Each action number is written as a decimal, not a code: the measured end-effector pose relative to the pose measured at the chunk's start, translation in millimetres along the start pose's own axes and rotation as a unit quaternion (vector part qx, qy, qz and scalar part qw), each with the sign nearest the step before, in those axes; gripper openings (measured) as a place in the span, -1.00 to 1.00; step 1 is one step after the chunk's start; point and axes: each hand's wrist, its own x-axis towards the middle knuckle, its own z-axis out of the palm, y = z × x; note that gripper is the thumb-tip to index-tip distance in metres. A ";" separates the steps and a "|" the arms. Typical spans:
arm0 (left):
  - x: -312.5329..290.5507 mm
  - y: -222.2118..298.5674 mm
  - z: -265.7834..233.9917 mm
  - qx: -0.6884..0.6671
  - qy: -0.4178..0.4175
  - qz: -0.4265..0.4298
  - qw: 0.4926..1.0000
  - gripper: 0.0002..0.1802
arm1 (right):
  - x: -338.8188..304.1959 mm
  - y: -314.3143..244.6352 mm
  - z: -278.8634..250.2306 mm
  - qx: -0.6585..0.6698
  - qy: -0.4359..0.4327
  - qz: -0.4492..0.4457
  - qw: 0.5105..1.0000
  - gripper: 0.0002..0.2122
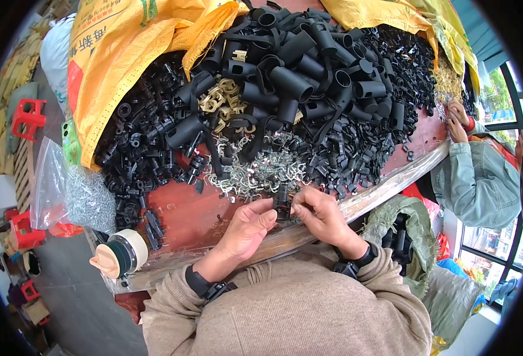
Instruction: The person assembles components by hand, picking up a black plastic housing and a small tan insert, fitting the insert into the housing, and then pressing a metal clip onto the assembly. They repeat this process, occasionally moving piles of parts aside to reach more components.
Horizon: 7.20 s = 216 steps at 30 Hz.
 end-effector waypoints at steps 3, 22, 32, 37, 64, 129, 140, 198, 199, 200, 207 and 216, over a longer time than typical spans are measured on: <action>0.3 1.2 0.7 -0.036 0.023 0.035 0.998 -0.70 | -3.0 0.6 1.0 -0.013 -0.022 0.002 1.000 -0.94; -3.4 2.9 0.2 -0.015 0.038 -0.054 0.998 -0.67 | 4.3 -5.3 4.1 -0.044 0.068 -0.136 0.987 -0.92; -2.9 4.6 6.8 -0.031 0.072 -0.084 0.993 -0.76 | 0.0 -0.6 7.4 -0.111 0.061 -0.157 0.979 -0.88; -2.0 5.6 4.9 -0.009 0.080 -0.099 0.992 -0.73 | -1.3 4.7 6.7 -0.084 0.049 -0.163 0.982 -0.88; -15.4 22.1 2.0 0.072 0.112 -0.095 0.987 -0.66 | 28.2 8.5 -21.9 -0.045 -0.012 -0.080 0.996 -0.85; -7.1 16.9 7.1 0.054 0.142 -0.051 0.987 -0.68 | 51.5 29.8 -35.0 0.036 0.045 -0.109 0.992 -0.81; -2.7 18.1 15.7 0.023 0.069 0.014 0.997 -0.69 | 29.0 10.8 -30.1 0.397 0.038 0.144 0.906 -0.82; -37.9 13.7 -6.7 -0.017 0.078 -0.005 0.997 -0.69 | 2.6 13.2 -17.9 -0.136 0.065 0.021 0.988 -0.85; -37.6 13.9 -6.4 -0.016 0.078 -0.006 0.997 -0.69 | 3.0 15.6 -19.7 -0.099 0.078 0.035 0.991 -0.86; -37.3 13.9 -6.1 -0.015 0.078 -0.008 0.997 -0.69 | 4.2 16.2 -20.8 -0.062 0.091 0.049 0.993 -0.88; -36.0 12.3 -4.5 -0.003 0.079 -0.018 0.997 -0.69 | 5.8 -6.9 -12.6 0.195 0.027 0.096 0.976 -0.91; -34.4 14.1 -1.8 0.013 0.059 -0.056 0.997 -0.65 | 17.8 -34.7 2.1 0.112 -0.115 -0.049 0.986 -0.93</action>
